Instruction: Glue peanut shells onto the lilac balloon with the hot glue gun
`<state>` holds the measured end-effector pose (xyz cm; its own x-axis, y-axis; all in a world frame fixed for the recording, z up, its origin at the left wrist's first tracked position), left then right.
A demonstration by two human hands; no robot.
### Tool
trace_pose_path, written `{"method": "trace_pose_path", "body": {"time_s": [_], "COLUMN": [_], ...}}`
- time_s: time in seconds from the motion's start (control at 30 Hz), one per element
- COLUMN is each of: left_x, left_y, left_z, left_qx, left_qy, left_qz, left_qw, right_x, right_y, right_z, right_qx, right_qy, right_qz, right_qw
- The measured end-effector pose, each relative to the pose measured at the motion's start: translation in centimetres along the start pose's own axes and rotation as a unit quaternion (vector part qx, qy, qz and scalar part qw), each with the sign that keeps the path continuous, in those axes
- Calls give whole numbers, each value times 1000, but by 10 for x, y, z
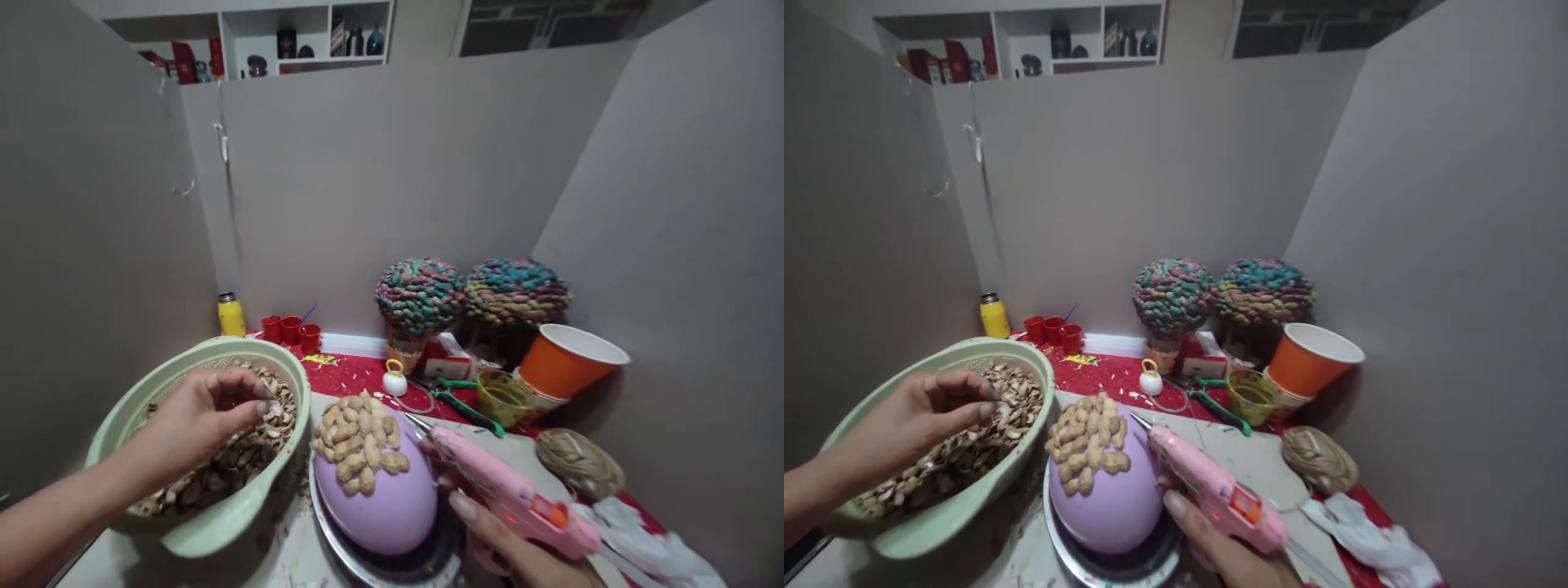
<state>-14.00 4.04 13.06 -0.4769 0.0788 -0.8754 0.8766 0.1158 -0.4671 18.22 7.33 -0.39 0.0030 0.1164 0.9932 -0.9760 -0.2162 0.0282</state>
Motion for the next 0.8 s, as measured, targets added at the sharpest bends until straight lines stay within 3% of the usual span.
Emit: {"method": "trace_pose_path", "body": {"time_s": [0.13, 0.27, 0.33, 0.53, 0.63, 0.8], "left_x": [-57, -100, -108, -109, -112, -119], "left_y": [32, 61, 74, 97, 106, 127], "left_z": [7, 34, 45, 57, 64, 69], "left_qx": [-38, -84, -80, -36, -26, 23], "left_qy": [181, 400, 464, 510, 555, 616], "left_qz": [-84, -214, -252, -286, -295, -327], "left_qw": [979, 887, 846, 811, 778, 717], "right_x": [19, 20, 22, 31, 27, 34], "right_y": [13, 13, 16, 25, 20, 22], "right_z": [4, 3, 1, 0, -1, 0], "right_qx": [30, 50, 74, 117, 97, 113], "right_qy": [-15, -13, -25, -58, -63, -96], "right_qz": [-35, -26, -31, -39, -26, -20], "right_qw": [999, 998, 996, 991, 993, 989]}}
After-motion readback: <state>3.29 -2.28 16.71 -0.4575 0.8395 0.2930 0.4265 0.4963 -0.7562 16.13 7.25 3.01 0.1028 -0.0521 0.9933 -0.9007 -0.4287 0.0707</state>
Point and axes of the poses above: each hand's wrist, its own z-axis away from the middle knuckle, its own y-axis out of the palm, x = y × z, the point moved 10 cm from there along -z, towards the middle knuckle, and after that the axes turned 2 degrees about x, right-handed, at the moved point
